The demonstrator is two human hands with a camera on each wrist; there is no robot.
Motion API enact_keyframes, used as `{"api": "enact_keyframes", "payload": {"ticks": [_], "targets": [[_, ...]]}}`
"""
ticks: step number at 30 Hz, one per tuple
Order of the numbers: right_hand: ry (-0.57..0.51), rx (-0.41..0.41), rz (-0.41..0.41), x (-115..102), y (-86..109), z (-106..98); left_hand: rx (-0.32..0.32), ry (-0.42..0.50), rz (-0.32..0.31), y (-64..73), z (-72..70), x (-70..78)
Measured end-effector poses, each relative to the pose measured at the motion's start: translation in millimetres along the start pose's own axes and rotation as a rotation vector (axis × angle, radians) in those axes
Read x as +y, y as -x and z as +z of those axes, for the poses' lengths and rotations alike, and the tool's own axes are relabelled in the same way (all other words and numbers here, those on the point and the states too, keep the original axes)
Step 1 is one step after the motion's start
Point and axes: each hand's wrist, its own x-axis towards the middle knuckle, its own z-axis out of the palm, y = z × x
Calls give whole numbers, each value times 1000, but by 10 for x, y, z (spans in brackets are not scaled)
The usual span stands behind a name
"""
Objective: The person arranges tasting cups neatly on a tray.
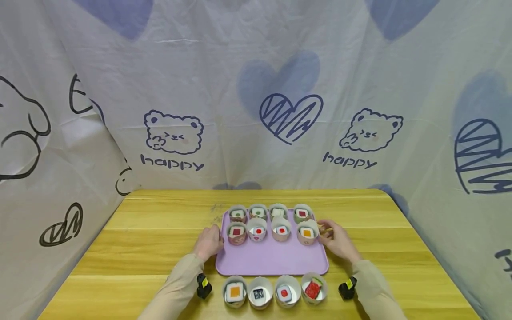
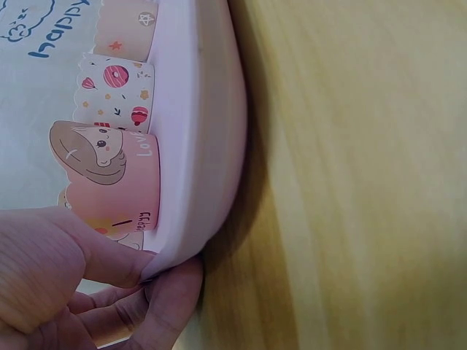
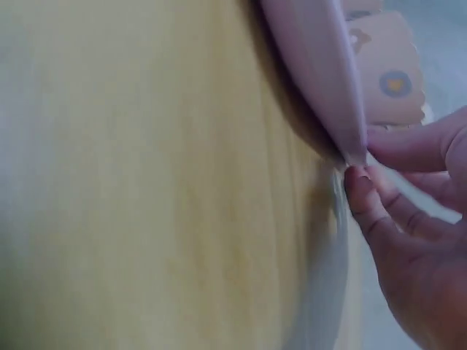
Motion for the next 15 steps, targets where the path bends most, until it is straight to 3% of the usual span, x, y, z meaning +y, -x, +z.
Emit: {"api": "enact_keyframes", "payload": {"ticks": [5,8,15], "targets": [[143,17,101,-26,-39,35,-9,9,-3,-4,6,11],[202,-17,137,-80,-66,26,-4,16,0,-3,4,7],[184,-104,232,-163,-114,19,-17,24,0,-11,0,-5]]}}
